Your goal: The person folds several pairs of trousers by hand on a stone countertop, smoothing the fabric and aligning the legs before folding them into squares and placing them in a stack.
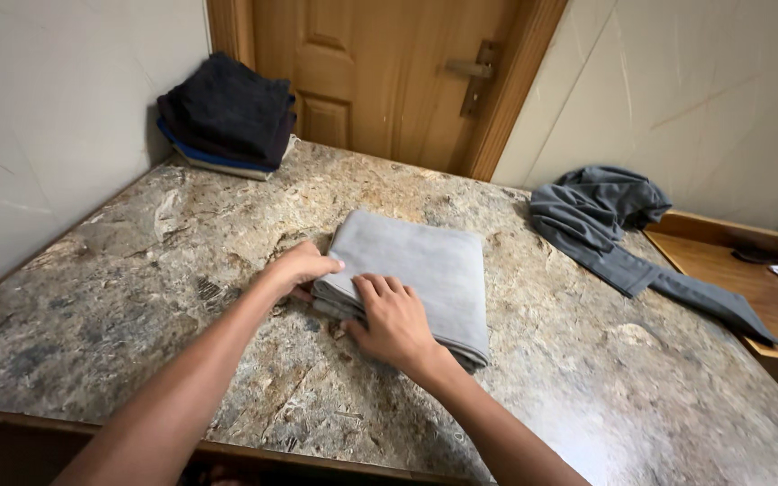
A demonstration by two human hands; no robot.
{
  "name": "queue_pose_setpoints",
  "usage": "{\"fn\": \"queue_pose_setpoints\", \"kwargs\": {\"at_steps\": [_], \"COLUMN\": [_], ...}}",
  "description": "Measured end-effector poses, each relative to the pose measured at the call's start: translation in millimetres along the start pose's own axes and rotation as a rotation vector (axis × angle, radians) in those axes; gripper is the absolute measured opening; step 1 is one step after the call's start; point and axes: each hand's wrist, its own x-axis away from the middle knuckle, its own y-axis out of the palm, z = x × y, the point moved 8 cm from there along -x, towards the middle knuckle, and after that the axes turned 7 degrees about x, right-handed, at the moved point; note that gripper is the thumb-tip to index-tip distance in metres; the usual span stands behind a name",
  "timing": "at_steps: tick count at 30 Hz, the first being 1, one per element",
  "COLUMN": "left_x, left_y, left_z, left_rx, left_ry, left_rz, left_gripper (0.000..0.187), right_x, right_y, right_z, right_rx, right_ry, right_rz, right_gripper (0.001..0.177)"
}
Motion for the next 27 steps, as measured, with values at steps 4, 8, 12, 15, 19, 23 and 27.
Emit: {"fn": "queue_pose_setpoints", "kwargs": {"at_steps": [4,8,12,15,19,23,27], "left_x": [-0.1,13.0,10.5,-1.3,2.4,32.4,28.4], "left_y": [-4.2,-9.9,-24.4,-41.2,-73.1,-83.8,-55.6], "left_z": [0.4,-0.7,-0.1,29.4,119.9,201.3,240.4], "left_rx": [0.013,0.118,0.383,0.475,0.438,0.235,-0.027], "left_ry": [-0.049,-0.042,0.037,0.324,0.710,0.841,0.969], "left_rz": [0.013,0.014,-0.004,0.008,0.255,0.386,0.374], "left_gripper": [0.034,0.036,0.029,0.027,0.036,0.045,0.048], "right_x": [-10.9,-25.3,-47.3,-76.1,-125.3,-146.9,-140.4], "right_y": [17.8,34.7,20.5,-13.3,-50.0,-63.0,-45.1], "right_z": [2.1,7.4,24.4,47.4,83.8,130.6,170.7], "right_rx": [0.111,0.186,0.020,-0.186,-0.673,-1.434,-1.700], "right_ry": [-0.054,-0.032,0.030,0.081,0.205,0.541,0.662], "right_rz": [0.018,0.090,0.210,0.370,0.406,0.293,0.167], "right_gripper": [0.062,0.042,0.035,0.043,0.036,0.032,0.039]}}
